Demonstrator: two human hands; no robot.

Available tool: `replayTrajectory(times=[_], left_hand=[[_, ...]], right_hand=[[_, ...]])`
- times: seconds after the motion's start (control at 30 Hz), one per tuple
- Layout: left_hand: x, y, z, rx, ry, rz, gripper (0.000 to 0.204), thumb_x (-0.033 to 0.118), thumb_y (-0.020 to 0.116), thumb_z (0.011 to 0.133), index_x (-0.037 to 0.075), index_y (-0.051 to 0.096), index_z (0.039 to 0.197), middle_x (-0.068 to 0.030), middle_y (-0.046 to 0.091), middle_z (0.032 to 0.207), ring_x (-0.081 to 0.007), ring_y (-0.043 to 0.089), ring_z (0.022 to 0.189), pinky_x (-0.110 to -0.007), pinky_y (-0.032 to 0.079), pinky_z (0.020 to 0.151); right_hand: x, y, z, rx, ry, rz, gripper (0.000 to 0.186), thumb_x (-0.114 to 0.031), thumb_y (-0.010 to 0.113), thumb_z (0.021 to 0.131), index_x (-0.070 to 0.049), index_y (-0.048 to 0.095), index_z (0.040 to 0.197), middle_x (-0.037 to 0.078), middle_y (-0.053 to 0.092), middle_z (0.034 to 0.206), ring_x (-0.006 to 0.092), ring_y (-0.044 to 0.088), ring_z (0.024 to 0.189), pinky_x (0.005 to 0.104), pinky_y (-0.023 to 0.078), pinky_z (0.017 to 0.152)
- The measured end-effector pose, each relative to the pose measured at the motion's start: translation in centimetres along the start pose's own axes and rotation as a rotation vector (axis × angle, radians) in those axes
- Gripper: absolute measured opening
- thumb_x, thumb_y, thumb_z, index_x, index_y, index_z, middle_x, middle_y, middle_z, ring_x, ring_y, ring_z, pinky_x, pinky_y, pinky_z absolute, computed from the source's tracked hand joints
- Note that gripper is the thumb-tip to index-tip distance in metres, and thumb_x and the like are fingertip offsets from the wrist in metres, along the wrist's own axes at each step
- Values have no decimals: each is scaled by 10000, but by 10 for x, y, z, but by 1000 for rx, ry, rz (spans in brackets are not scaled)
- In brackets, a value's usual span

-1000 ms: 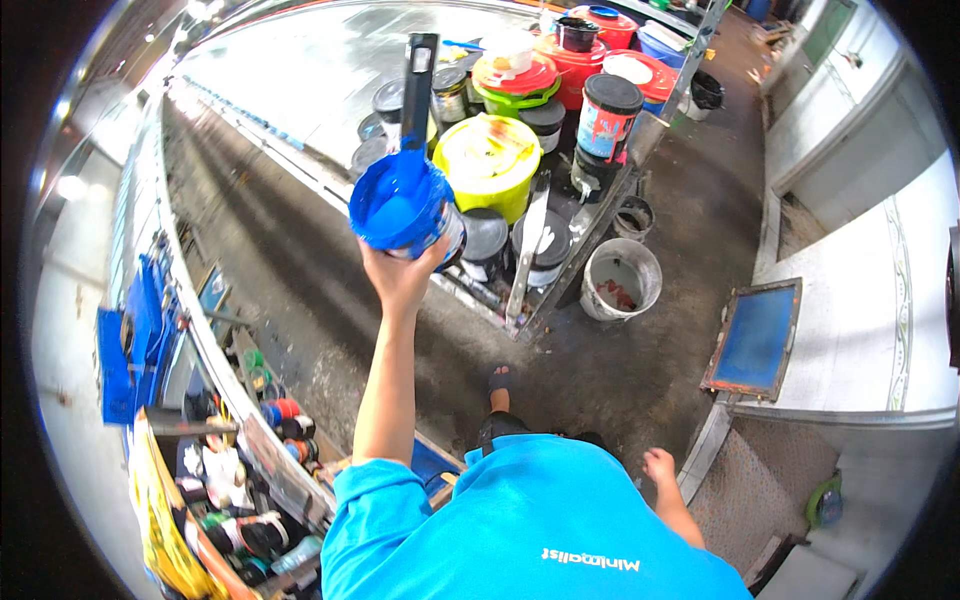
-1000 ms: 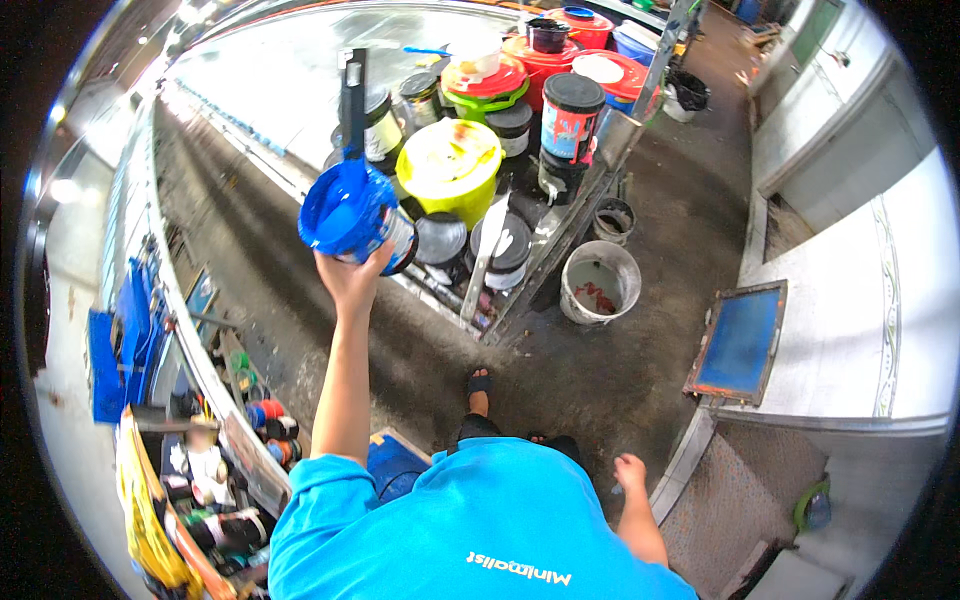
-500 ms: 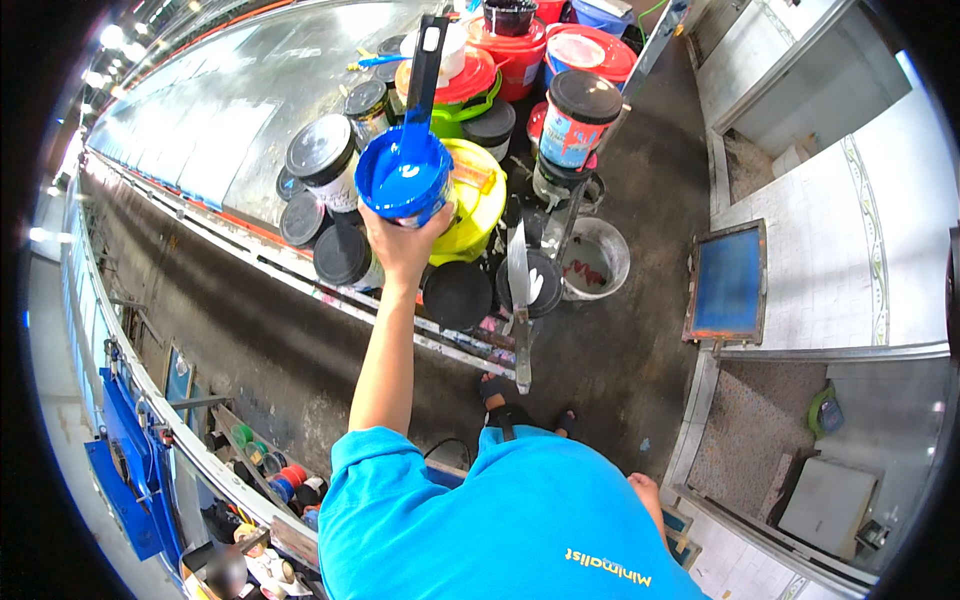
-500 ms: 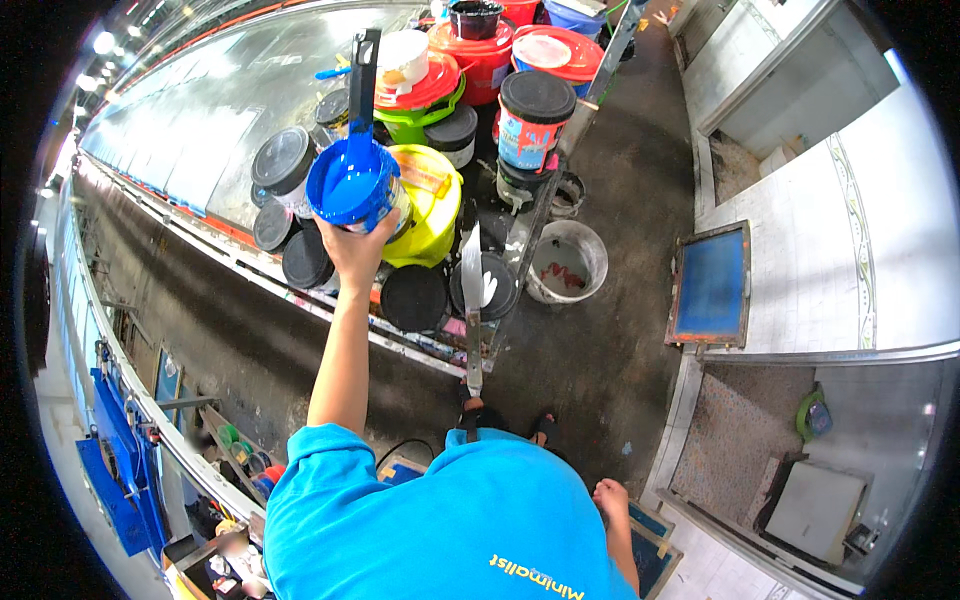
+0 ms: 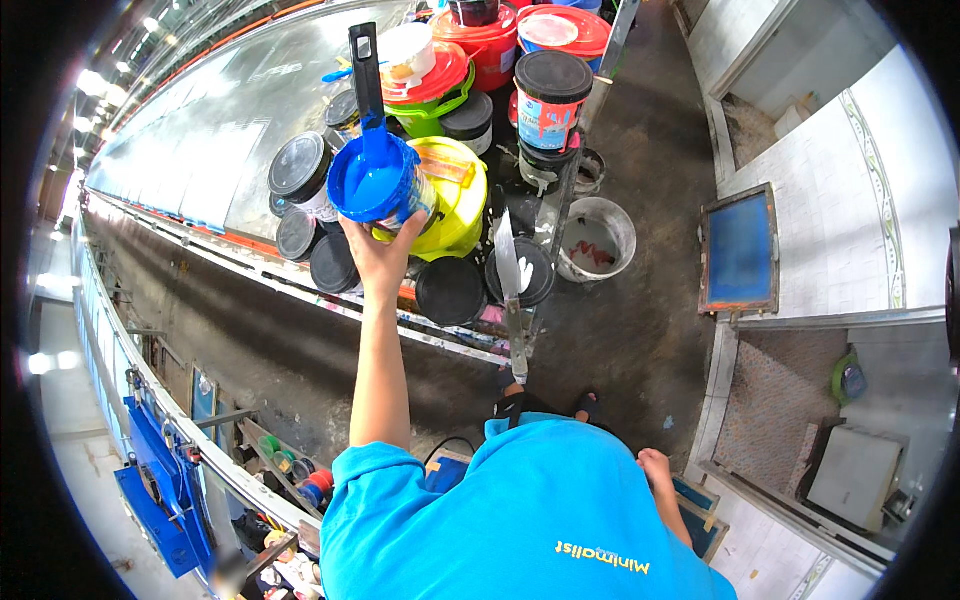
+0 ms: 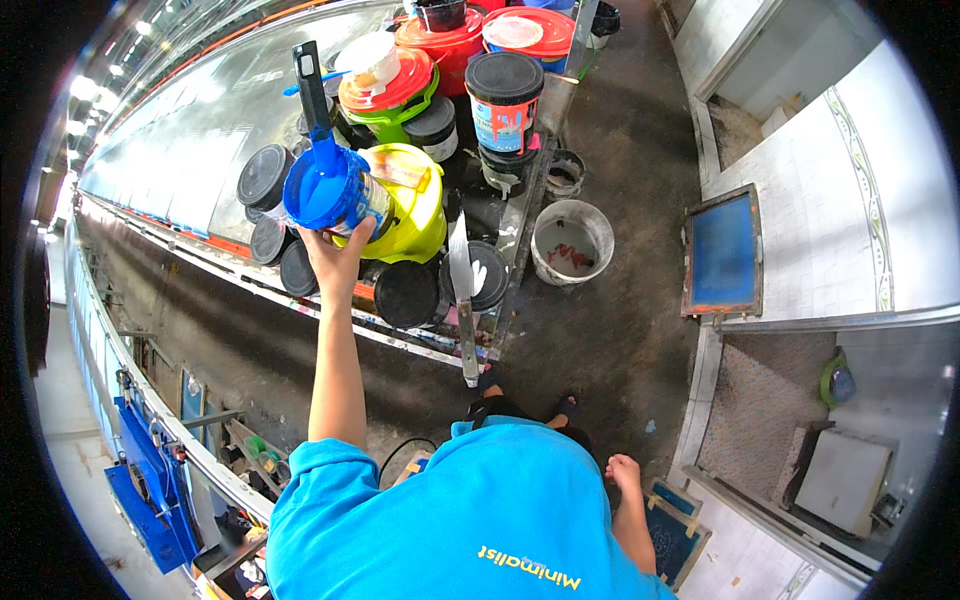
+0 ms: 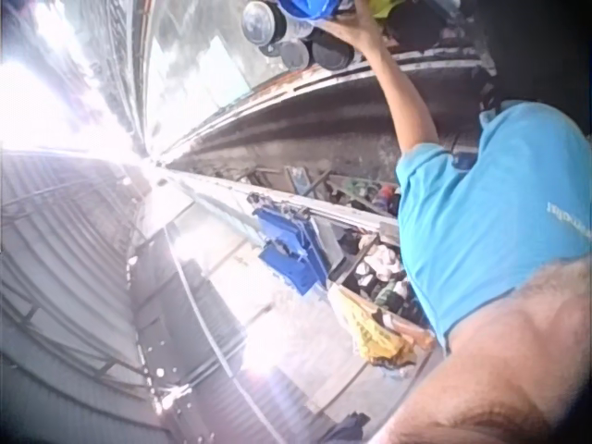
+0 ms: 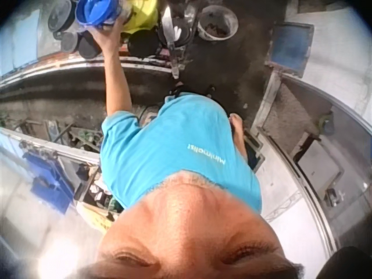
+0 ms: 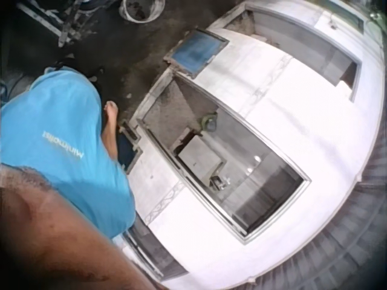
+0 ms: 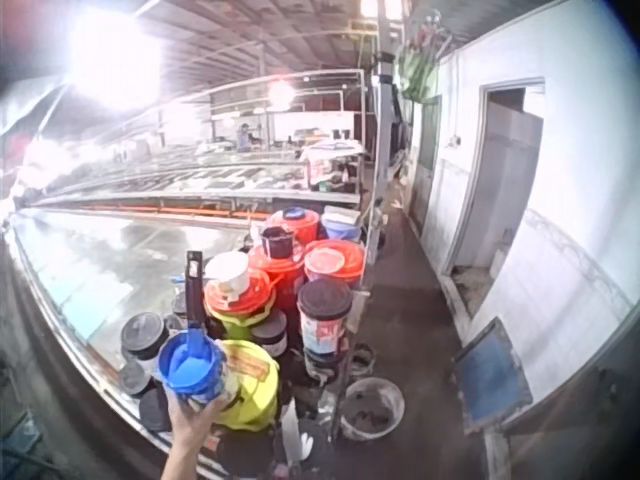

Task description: The person scoops blue ink from a container and spreads it across a screen printing frame using a squeegee. They then position the frame on a large industrial printing machine and pull the ink across the screen to transfer the design onto the fabric below.

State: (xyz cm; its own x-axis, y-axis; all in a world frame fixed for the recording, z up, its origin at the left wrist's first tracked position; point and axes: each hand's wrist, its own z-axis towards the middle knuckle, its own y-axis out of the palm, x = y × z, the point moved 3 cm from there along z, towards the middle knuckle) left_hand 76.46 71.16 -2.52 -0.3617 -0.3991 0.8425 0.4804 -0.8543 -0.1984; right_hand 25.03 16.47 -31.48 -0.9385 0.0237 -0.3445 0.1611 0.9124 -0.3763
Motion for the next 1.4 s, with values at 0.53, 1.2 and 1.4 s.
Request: replayTrajectory(times=[0.53,1.2,1.4], left_hand=[[-18,14,11,-42,-67,-94,926,54,924,740,17,359,1473,-143,522,1399,-260,548,1256,-419,461,1074],[48,-125,-300,767,-459,1473,531,507,611,1006,11,750,1132,-202,759,1068,-353,725,859,-441,588,754],[61,7,-590,-1527,-973,1520,249,403,690,846,195,799,930,-61,784,946,-273,759,940,-430,580,789]], right_hand=[[-53,16,42,30,-122,126,307,-243,644,1009,-49,668,1246,48,696,889,133,650,682,280,519,582],[-71,-233,260,244,-248,94,98,-100,687,920,-34,756,943,44,698,715,127,658,593,273,504,540],[-125,-339,331,158,-54,286,138,-149,691,932,-20,723,892,46,681,699,132,645,573,316,509,527]])
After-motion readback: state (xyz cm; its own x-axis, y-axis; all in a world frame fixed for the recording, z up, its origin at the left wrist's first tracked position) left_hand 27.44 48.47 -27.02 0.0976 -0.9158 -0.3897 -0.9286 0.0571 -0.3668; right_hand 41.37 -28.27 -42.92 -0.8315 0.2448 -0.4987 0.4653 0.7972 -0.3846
